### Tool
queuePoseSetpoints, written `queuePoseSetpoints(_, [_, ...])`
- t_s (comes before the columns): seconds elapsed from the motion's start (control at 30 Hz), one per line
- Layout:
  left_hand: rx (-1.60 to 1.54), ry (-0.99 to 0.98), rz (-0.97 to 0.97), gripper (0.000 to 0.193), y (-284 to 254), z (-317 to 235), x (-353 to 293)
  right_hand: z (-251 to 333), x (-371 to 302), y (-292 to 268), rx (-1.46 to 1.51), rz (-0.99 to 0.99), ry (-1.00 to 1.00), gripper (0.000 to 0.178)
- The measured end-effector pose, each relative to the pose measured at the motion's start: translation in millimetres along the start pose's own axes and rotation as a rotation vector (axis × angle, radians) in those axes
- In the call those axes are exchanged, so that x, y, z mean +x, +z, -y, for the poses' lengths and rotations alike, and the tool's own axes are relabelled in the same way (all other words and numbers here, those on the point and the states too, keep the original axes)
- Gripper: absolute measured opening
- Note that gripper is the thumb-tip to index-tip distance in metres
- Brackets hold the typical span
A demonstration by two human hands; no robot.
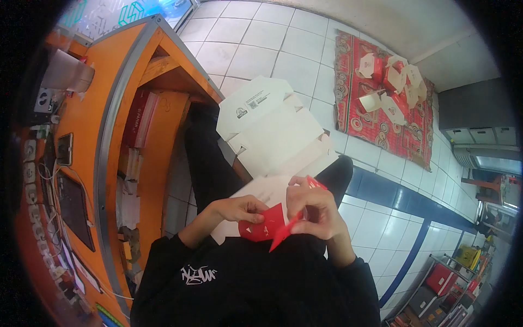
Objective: The person assembles cardboard food boxes by hand. The person takes flat cardboard templates and folds the sides and tabs to form rectangular boxes, repeating the process for multiple boxes and placing the assembled ones onto a stack.
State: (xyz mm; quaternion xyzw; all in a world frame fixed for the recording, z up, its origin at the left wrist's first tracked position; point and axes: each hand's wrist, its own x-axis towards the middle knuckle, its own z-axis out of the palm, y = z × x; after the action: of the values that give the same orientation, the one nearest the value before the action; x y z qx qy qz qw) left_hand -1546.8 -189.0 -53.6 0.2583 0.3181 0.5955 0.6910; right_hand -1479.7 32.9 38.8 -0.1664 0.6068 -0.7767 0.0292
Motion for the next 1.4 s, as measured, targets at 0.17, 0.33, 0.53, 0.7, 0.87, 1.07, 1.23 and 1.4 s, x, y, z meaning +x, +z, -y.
queuePoseSetpoints(0.17, [-0.008,-0.086,-0.016,0.035,-1,5,-1,8,9,28,-0.710,-0.215,0.166,0.015])
queuePoseSetpoints(0.33, [0.066,-0.016,-0.138,0.031,16,-20,-6,19,13,34,-0.975,-0.202,0.313,0.019])
queuePoseSetpoints(0.53, [0.276,0.008,-0.176,0.030,28,-21,-7,23,13,23,-0.787,0.174,0.438,0.018])
queuePoseSetpoints(0.7, [0.246,0.101,-0.386,0.033,38,-42,-6,20,16,21,-1.073,0.148,0.319,0.031])
queuePoseSetpoints(0.87, [0.043,0.494,-0.940,0.027,24,-52,-15,17,32,39,-1.307,-0.270,-0.028,0.047])
queuePoseSetpoints(1.07, [0.264,0.729,-1.136,0.023,36,-76,3,-46,37,56,-0.997,-0.302,-0.293,0.054])
queuePoseSetpoints(1.23, [0.095,0.921,-1.208,0.024,31,-91,-4,-46,39,44,-1.025,-0.274,-0.671,0.040])
queuePoseSetpoints(1.4, [-0.181,1.054,-1.138,0.032,28,-72,12,-31,41,47,-0.735,-0.390,-0.674,0.034])
